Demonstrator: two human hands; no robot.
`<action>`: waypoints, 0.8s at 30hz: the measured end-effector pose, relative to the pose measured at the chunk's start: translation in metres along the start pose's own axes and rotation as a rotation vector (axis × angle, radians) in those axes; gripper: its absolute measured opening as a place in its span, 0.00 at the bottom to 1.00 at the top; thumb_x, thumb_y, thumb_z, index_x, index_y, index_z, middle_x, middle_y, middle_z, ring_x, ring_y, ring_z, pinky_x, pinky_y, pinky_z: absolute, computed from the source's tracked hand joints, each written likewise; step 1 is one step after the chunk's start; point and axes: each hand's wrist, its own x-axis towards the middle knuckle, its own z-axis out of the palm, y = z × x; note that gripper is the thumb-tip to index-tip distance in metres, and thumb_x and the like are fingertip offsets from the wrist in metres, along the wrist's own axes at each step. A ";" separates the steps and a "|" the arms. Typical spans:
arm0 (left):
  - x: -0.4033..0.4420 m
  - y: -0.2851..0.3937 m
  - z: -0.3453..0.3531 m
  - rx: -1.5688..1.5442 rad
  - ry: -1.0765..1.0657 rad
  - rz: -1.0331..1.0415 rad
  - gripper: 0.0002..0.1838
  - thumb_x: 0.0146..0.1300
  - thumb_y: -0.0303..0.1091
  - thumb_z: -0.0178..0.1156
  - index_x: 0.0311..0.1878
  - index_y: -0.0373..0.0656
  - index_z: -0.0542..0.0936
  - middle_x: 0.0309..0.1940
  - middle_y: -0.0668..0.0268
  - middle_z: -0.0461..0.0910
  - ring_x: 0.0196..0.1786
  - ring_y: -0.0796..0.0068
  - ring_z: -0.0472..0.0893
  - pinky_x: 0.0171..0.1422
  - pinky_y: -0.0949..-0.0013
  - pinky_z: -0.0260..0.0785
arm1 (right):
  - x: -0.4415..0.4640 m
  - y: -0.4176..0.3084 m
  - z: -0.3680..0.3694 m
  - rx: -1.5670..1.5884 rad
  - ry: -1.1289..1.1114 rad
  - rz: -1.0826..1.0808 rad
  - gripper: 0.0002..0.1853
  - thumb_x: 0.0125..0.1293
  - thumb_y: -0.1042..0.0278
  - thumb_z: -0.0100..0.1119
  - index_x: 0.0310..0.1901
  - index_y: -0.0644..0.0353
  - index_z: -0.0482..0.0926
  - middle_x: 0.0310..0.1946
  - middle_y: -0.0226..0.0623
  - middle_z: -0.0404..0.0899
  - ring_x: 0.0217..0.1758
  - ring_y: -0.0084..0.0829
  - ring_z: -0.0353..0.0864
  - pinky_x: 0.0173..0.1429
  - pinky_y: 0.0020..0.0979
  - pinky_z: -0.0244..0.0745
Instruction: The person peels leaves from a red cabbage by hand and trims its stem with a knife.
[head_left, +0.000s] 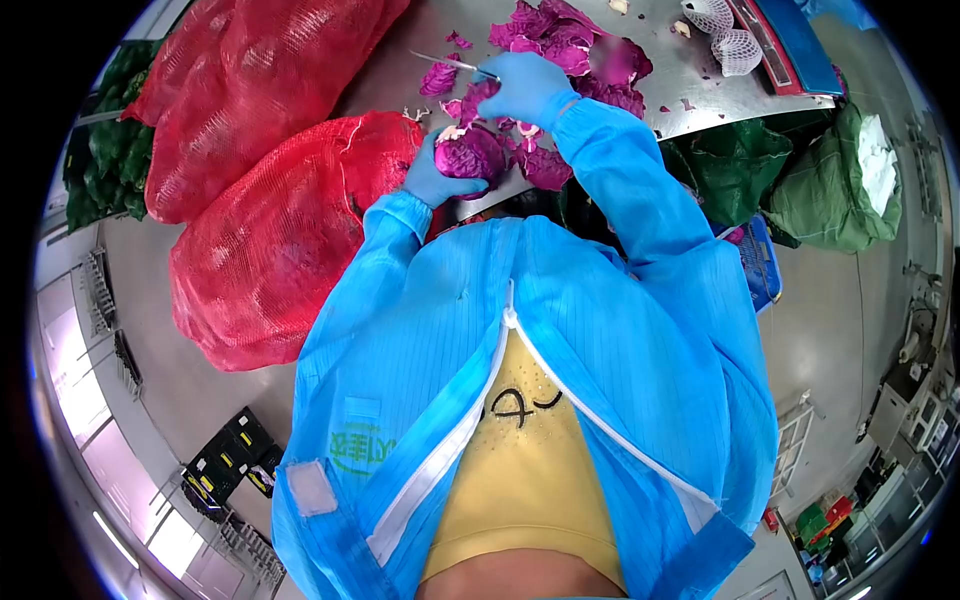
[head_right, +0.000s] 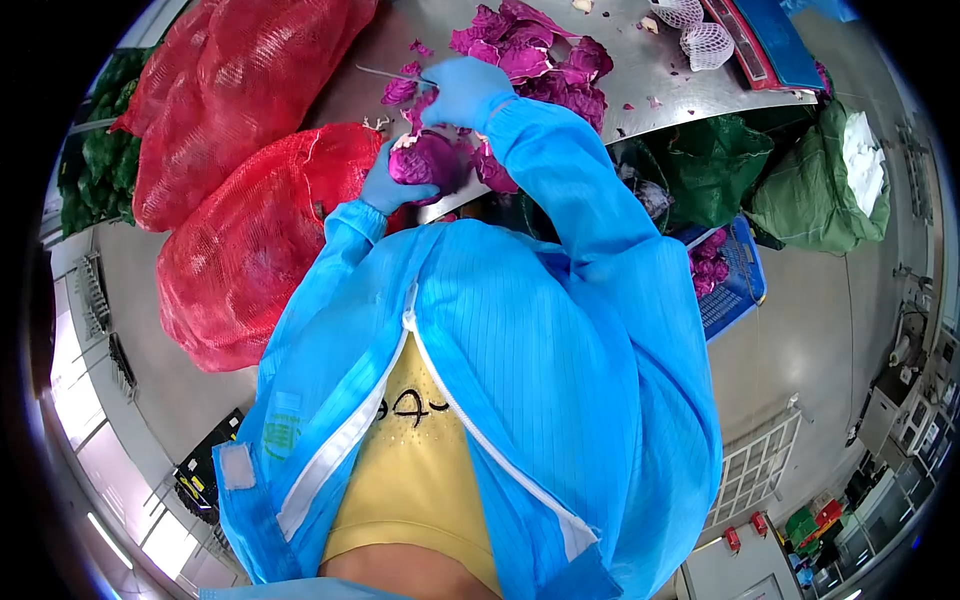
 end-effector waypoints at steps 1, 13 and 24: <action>0.000 0.005 0.000 -0.047 -0.016 -0.021 0.58 0.25 0.40 0.81 0.63 0.37 0.58 0.55 0.58 0.70 0.57 0.64 0.73 0.63 0.63 0.67 | 0.002 -0.006 0.000 -0.042 0.060 0.012 0.26 0.44 0.49 0.65 0.46 0.51 0.81 0.41 0.40 0.81 0.45 0.41 0.81 0.51 0.38 0.76; 0.012 -0.010 -0.008 -0.291 -0.105 -0.021 0.47 0.39 0.39 0.77 0.63 0.41 0.63 0.55 0.59 0.73 0.56 0.63 0.75 0.62 0.59 0.69 | 0.036 0.018 0.033 0.040 0.300 0.254 0.36 0.44 0.47 0.71 0.54 0.59 0.73 0.50 0.51 0.73 0.52 0.48 0.75 0.54 0.40 0.73; -0.020 0.018 -0.001 -1.425 -0.280 -0.238 0.44 0.57 0.53 0.60 0.71 0.45 0.52 0.68 0.51 0.57 0.68 0.46 0.61 0.67 0.36 0.58 | -0.069 0.030 0.084 1.344 0.019 0.429 0.21 0.68 0.61 0.54 0.58 0.63 0.66 0.42 0.40 0.79 0.34 0.30 0.80 0.31 0.29 0.75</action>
